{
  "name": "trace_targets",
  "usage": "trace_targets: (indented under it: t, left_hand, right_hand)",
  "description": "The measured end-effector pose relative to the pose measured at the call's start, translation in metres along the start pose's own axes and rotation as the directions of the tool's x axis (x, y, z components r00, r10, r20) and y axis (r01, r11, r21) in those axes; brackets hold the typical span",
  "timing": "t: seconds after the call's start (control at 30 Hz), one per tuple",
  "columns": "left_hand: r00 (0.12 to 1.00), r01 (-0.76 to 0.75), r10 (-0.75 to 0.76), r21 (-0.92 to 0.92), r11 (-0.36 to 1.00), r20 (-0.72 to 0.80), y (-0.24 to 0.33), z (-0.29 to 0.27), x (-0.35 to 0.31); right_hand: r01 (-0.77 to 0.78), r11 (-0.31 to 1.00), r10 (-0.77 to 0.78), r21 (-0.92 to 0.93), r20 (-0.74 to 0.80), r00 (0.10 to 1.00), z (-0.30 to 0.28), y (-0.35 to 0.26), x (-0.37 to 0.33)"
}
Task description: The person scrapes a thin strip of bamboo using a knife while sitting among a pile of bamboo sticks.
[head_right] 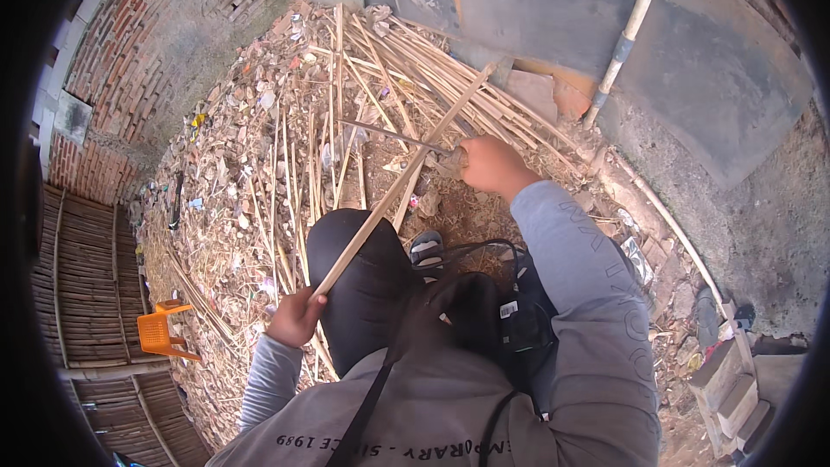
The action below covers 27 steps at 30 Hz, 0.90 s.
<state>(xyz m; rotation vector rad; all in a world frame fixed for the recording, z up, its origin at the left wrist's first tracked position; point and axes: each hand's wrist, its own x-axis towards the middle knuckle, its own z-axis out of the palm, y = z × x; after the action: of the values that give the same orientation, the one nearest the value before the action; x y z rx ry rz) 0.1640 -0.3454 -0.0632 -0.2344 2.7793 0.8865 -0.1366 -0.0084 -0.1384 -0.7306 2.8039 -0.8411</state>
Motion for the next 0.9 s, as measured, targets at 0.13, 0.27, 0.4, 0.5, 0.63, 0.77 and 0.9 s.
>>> trace_targets:
  t: [0.13,0.27,0.4,0.5,0.63,0.77,0.9]
  left_hand:
    - [0.999,0.026,-0.029,-0.07,0.997,-0.033,-0.004,0.007,-0.007]
    - [1.0,0.023,-0.023,0.027,0.999,0.014,-0.004,0.004,-0.01]
    - [0.999,-0.033,0.035,0.039,0.999,-0.039,0.003,0.0,-0.001]
    - [0.998,-0.003,0.008,0.075,0.997,-0.064,0.0,0.002,-0.009]
    - [0.999,0.014,-0.008,0.113,0.993,-0.054,0.002,0.004,-0.015]
    - [1.0,-0.005,0.008,0.125,0.992,-0.021,0.008,-0.006,-0.007]
    - [0.995,0.091,-0.093,0.048,0.995,0.04,0.003,-0.01,-0.013]
  right_hand:
    - [0.09,0.996,-0.089,-0.015,0.032,0.995,-0.005,-0.036,-0.007]
    - [0.047,0.997,-0.036,-0.062,0.167,0.985,-0.018,-0.028,-0.004]
    - [-0.096,0.995,0.096,-0.007,-0.025,0.995,-0.013,0.005,0.003]
    - [-0.016,0.994,0.028,-0.105,0.117,0.993,-0.036,-0.035,-0.002]
    - [0.022,0.99,0.01,-0.137,0.224,0.975,-0.042,-0.041,-0.004]
    - [-0.158,0.987,0.158,-0.014,-0.021,0.987,-0.017,0.019,0.005]
    - [-0.083,0.994,0.087,-0.071,0.052,0.995,-0.03,-0.014,-0.003]
